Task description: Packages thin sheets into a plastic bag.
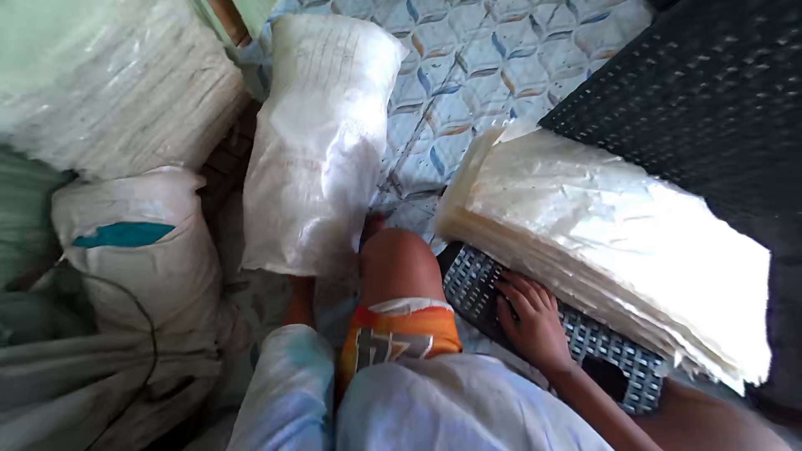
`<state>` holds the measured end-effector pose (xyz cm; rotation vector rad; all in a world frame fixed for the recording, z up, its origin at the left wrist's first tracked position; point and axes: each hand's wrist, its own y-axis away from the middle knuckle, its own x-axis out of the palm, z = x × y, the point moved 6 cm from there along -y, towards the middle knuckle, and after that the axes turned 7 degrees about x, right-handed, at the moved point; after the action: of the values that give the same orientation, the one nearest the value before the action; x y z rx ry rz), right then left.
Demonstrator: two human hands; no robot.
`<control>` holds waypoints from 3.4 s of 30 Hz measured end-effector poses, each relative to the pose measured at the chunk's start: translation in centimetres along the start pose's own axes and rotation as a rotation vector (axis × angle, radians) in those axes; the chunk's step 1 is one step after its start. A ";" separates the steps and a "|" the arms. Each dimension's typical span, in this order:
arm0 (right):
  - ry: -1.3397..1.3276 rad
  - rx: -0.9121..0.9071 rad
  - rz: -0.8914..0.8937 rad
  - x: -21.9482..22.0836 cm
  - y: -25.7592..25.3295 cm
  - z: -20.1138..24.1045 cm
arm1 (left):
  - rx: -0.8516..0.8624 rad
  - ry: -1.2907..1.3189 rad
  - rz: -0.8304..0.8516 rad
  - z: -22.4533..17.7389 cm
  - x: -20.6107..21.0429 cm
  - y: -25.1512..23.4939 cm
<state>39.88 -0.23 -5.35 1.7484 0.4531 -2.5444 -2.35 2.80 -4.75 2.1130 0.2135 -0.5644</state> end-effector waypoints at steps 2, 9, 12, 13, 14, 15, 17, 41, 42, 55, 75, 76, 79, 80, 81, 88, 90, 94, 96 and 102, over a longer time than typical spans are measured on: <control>-0.024 0.009 0.014 -0.2 -0.1 0.1 | 0.444 -0.318 -0.567 9.1 4.0 -6.1; -0.073 0.021 0.073 -0.3 0.6 -0.3 | 0.338 -0.419 -0.412 22.7 5.1 -3.2; -0.078 0.016 0.083 -0.4 0.7 -0.3 | 0.236 -0.501 -0.364 27.3 4.9 -2.1; -0.075 0.017 0.086 -0.5 0.7 -0.2 | 0.127 -0.556 -0.281 28.5 4.6 -2.1; -0.075 0.020 0.091 -0.5 0.8 -0.1 | 0.017 -0.576 -0.189 29.4 4.3 -2.0; -0.078 0.022 0.099 -0.4 0.8 -0.1 | -0.068 -0.589 -0.106 30.6 4.0 -2.5; -0.074 0.021 0.095 -0.3 0.9 -0.1 | -0.138 -0.425 -0.104 30.6 2.8 -2.9; -0.772 -0.593 0.100 -19.3 -0.9 19.6 | 1.847 -0.668 0.048 -8.7 2.3 36.2; -0.826 -0.561 0.015 -20.8 -1.3 19.1 | 1.876 -0.603 -0.088 -10.2 0.7 38.1; -0.684 0.198 -0.160 -18.9 0.8 -2.1 | 2.007 -0.023 -0.952 -21.4 -7.0 42.3; -0.971 0.910 -0.580 -24.6 8.2 -15.8 | 1.259 0.224 0.032 -24.6 5.2 24.9; -0.683 0.911 -0.543 -26.1 7.6 -16.9 | 1.235 0.139 -0.038 -25.1 6.1 22.2; -0.421 0.828 -0.508 -29.8 5.0 -18.3 | 1.151 0.389 0.059 -26.9 8.1 18.7; -0.519 0.804 -0.528 -30.9 4.3 -18.9 | 1.149 0.514 0.174 -27.8 8.5 19.0; -0.675 0.791 -0.528 -31.8 3.7 -19.5 | 1.163 0.622 0.289 -28.7 8.8 19.5; -0.299 1.088 -0.387 -29.0 0.9 -23.5 | 1.226 0.041 -0.141 -33.3 13.3 13.5; -0.179 1.176 -0.235 -23.7 0.9 -25.4 | 1.140 -0.215 -0.182 -32.7 16.5 8.7; -0.104 1.348 -0.042 -15.8 1.8 -27.6 | 0.910 -0.562 -0.157 -28.7 22.0 1.5; -0.096 1.389 -0.028 -14.9 2.0 -28.0 | 0.840 -0.666 -0.159 -28.1 22.5 1.2; -0.132 0.823 -0.219 -18.3 -6.0 -22.0 | 1.272 -0.618 -0.188 -33.5 25.9 9.7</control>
<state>65.63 8.28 5.54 1.7389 -0.5251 -3.2602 34.43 23.18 6.34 2.9298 -0.4280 -1.7612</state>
